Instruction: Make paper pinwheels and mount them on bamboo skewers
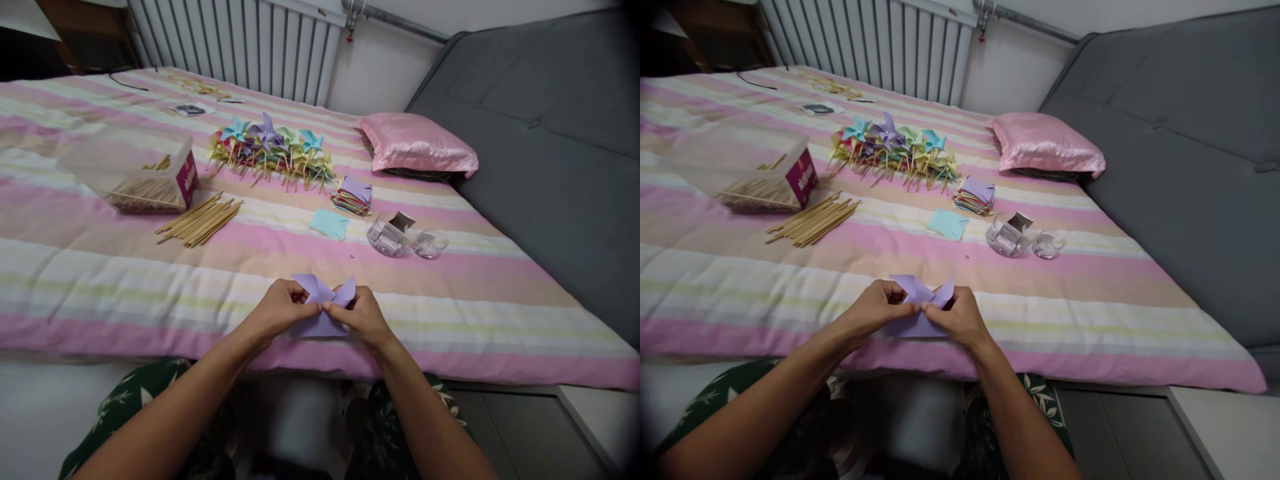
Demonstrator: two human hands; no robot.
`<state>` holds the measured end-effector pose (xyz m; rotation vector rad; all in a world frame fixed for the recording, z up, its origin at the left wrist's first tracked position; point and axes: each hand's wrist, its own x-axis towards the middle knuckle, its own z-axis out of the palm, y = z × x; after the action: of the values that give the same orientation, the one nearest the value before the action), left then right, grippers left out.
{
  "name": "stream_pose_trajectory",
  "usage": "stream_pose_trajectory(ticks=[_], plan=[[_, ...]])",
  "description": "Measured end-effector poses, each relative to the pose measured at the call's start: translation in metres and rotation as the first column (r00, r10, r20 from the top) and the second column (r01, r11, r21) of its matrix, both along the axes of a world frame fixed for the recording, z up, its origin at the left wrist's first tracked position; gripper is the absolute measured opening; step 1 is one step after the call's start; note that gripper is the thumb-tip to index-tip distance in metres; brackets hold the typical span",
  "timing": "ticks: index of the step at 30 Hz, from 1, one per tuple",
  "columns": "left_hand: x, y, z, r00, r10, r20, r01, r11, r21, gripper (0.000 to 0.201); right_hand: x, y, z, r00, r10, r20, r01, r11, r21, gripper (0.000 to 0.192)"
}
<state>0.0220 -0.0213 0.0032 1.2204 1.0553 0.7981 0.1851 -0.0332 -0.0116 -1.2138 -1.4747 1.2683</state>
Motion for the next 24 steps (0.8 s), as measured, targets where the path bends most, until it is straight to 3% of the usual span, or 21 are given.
stream_pose_trajectory(ticks=[9,18,24], plan=[[0.0007,0.0002,0.0015,0.997,0.072,0.015,-0.072,0.996,-0.049,0.019,-0.0003,0.0003,-0.0048,0.997,-0.066,-0.035,0.065,0.997,-0.035,0.022],[-0.0001,0.0003,0.0005,0.987,0.156,0.034,-0.151,0.983,-0.101,0.016,-0.0035,0.0007,-0.0048,0.938,-0.13,-0.32,0.081,0.983,-0.163,0.02],[-0.0011,0.0008,-0.0006,0.986,0.161,0.035,-0.156,0.98,-0.126,0.015,-0.0028,0.0021,-0.0035,0.932,-0.179,-0.316,0.143,0.981,-0.132,0.021]])
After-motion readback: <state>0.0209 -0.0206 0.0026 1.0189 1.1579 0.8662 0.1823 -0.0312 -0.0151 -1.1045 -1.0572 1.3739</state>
